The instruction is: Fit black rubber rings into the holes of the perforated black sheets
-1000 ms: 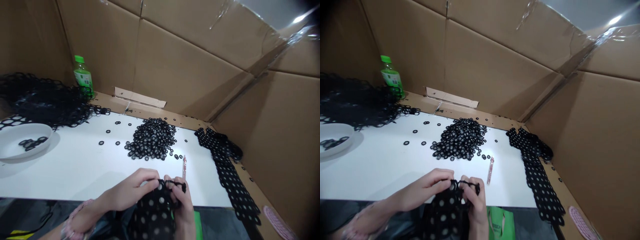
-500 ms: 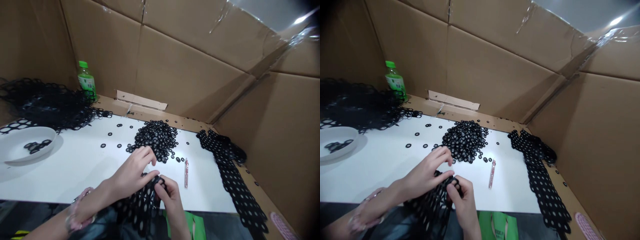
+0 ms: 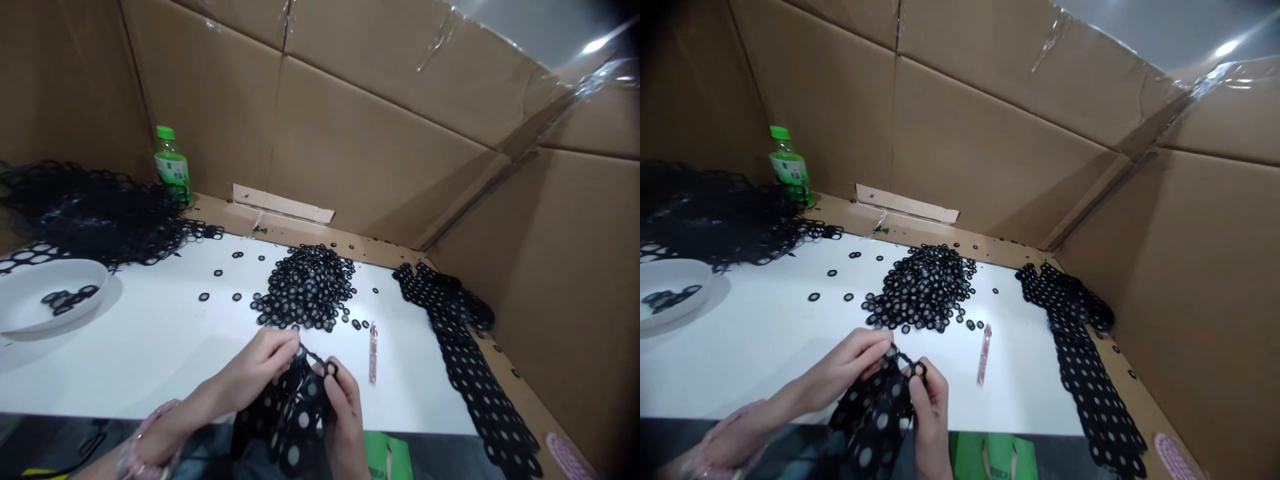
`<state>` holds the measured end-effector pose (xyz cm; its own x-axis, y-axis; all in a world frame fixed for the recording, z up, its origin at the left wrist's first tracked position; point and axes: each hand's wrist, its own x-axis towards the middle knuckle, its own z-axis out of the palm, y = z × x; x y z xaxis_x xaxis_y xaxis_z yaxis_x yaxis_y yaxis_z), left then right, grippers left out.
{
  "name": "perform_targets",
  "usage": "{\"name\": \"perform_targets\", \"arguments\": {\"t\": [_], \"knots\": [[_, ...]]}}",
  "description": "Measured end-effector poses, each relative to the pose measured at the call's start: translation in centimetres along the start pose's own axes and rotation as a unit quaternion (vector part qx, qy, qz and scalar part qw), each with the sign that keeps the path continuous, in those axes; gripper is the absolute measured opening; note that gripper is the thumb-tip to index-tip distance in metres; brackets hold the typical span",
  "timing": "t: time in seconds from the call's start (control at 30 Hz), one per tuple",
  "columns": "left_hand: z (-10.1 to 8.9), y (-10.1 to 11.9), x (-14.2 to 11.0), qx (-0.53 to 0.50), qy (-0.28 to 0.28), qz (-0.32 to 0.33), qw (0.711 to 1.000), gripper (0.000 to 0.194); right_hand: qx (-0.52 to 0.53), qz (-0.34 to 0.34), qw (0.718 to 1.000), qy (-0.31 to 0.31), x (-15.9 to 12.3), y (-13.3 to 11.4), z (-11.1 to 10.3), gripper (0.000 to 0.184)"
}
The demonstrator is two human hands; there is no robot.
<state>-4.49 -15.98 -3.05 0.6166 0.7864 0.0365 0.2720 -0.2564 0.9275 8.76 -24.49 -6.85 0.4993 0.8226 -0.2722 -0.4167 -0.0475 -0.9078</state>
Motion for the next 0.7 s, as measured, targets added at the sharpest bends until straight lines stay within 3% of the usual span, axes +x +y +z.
{"name": "perform_targets", "arguments": {"t": [0.1,0.2,0.3,0.5,0.6,0.7], "knots": [[-2.0,-0.7,2.1,0.006,0.069,0.013,0.998,0.038,0.049,0.039,0.998,-0.021,0.0,-1.0,0.1,0.034],[-4.6,-2.0,4.5,0.115,0.169,0.024,0.979,0.034,0.043,0.025,0.997,-0.062,0.4,-2.0,0.4,0.028],[-5.8,-3.5,6.7,0.217,0.161,0.041,0.962,0.031,0.061,0.044,0.995,-0.059,0.9,-2.2,0.7,0.028],[-4.5,-5.6,9.3,0.232,0.127,0.053,0.963,0.019,0.101,0.083,0.984,-0.118,1.7,-1.7,0.8,0.029],[-4.3,-5.2,9.2,0.233,0.129,0.069,0.962,0.020,0.095,0.050,0.981,-0.159,2.2,-1.6,0.4,0.026],[-3.7,-3.3,7.6,0.220,0.111,0.091,0.965,0.027,0.070,0.035,0.980,-0.184,2.6,-1.4,0.1,0.024]]}}
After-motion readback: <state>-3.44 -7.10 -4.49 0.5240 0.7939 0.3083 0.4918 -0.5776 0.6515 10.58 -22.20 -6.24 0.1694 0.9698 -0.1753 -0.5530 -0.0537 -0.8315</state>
